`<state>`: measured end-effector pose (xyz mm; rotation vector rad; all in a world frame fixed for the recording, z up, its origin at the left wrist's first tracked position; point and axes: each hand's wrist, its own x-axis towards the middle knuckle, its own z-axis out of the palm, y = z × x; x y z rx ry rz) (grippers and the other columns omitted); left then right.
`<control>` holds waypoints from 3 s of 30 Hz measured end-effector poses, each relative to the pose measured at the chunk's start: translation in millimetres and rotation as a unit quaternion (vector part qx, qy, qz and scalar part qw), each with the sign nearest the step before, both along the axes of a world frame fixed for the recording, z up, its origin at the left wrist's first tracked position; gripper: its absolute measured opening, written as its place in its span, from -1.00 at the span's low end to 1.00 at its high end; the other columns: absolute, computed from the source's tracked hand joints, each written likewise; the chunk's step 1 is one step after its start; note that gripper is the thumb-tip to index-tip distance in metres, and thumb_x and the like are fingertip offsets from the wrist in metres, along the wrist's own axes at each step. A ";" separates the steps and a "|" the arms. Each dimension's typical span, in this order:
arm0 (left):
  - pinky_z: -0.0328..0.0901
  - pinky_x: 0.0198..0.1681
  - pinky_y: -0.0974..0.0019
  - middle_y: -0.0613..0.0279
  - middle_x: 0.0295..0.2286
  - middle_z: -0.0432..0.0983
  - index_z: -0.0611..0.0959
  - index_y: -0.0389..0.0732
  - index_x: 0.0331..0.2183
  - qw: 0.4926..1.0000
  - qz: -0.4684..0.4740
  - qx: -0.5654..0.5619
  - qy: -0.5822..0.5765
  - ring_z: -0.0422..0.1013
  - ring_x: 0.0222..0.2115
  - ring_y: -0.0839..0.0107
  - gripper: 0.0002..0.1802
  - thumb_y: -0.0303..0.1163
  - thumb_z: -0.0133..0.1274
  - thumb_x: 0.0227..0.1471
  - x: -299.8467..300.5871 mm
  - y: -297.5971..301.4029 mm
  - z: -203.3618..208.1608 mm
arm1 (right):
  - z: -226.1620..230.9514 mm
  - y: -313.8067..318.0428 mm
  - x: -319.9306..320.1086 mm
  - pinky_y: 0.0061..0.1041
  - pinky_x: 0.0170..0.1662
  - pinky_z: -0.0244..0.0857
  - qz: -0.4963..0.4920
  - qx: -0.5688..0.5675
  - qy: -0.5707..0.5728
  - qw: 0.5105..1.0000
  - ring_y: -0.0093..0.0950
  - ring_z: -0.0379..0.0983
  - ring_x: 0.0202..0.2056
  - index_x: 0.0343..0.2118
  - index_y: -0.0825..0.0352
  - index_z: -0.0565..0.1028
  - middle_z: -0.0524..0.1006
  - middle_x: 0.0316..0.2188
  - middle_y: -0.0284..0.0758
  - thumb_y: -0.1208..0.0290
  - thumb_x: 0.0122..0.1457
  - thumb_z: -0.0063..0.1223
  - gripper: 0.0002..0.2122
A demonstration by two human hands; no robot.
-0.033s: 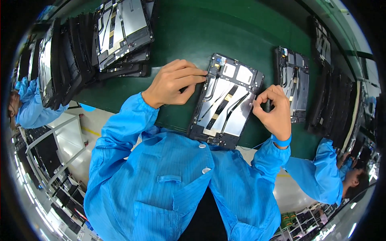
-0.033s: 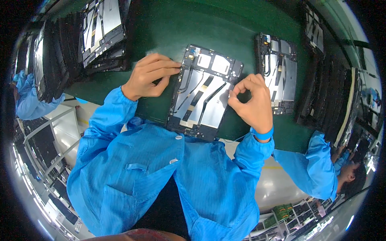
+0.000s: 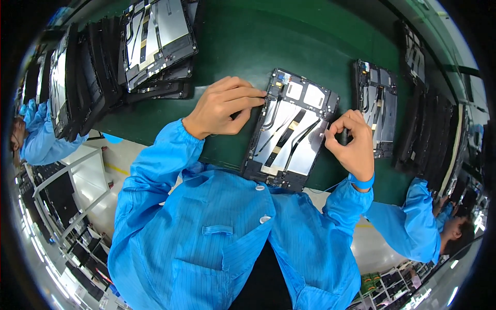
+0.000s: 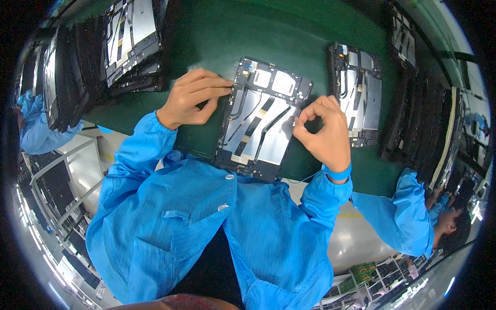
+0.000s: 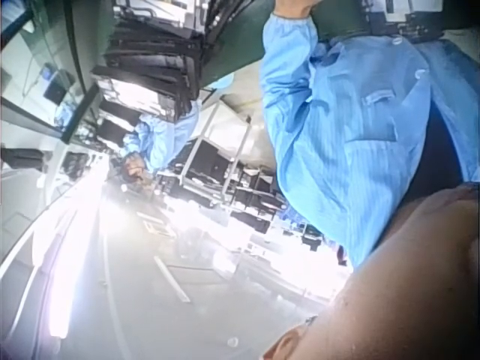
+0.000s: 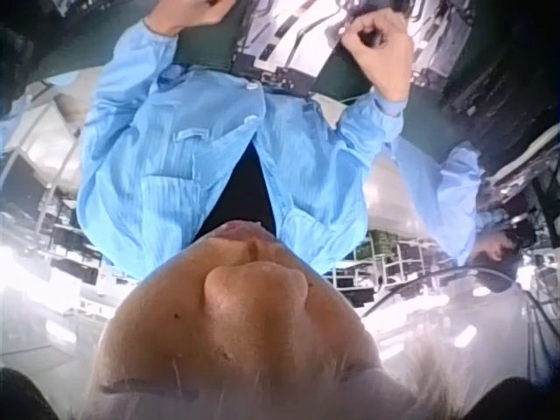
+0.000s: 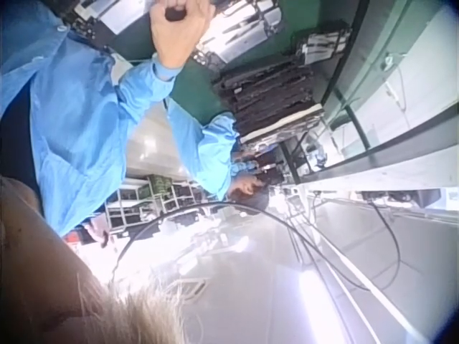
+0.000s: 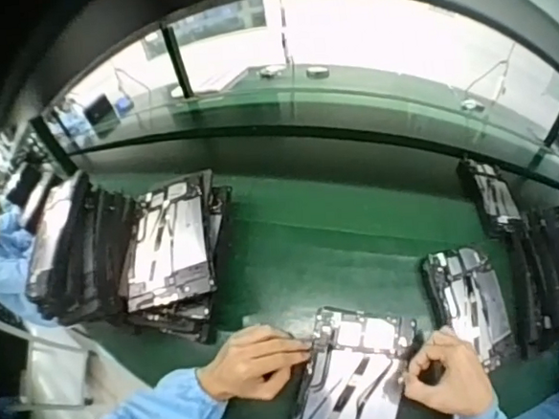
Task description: The person assembles electronic tablets on a conveyor belt by connecting internal wires and ribbon cables into device frames by hand, sliding finished units down the line and taking new ones.
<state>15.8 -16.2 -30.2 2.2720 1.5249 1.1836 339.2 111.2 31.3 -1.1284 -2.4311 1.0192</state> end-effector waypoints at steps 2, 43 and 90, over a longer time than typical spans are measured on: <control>0.56 -0.14 0.15 0.23 -0.15 0.79 0.86 -0.24 -0.21 1.000 0.002 0.002 -0.002 0.63 -0.18 0.19 -0.63 -0.68 0.24 -0.14 0.0 -0.1 -0.6 | -1.6 -0.7 1.7 -0.29 -0.20 0.26 0.007 -0.014 0.010 1.000 -0.25 0.38 -0.36 -0.51 0.42 0.57 0.45 -0.49 -0.24 0.53 -0.04 0.34 -0.88; 0.50 -0.27 0.17 0.03 -0.14 0.71 0.83 -0.27 -0.15 0.964 -0.198 0.114 0.138 0.61 -0.25 0.18 -0.62 -0.31 0.33 -0.03 -34.2 30.7 -6.6 | -6.4 -12.1 6.9 -0.33 -0.22 0.30 0.023 -0.091 0.030 0.995 -0.31 0.46 -0.32 -0.50 0.41 0.60 0.53 -0.45 -0.26 0.55 -0.03 0.37 -0.89; 0.40 -0.08 0.04 0.04 -0.16 0.61 0.71 -0.30 -0.05 0.999 0.015 -0.041 0.002 0.51 -0.16 0.03 -0.66 -0.42 0.25 0.13 22.8 0.8 -1.4 | -17.3 6.4 -53.7 -0.25 -0.41 0.35 0.089 0.066 0.046 0.993 -0.20 0.53 -0.52 -0.35 0.39 0.63 0.59 -0.54 -0.10 0.47 0.23 0.40 -0.87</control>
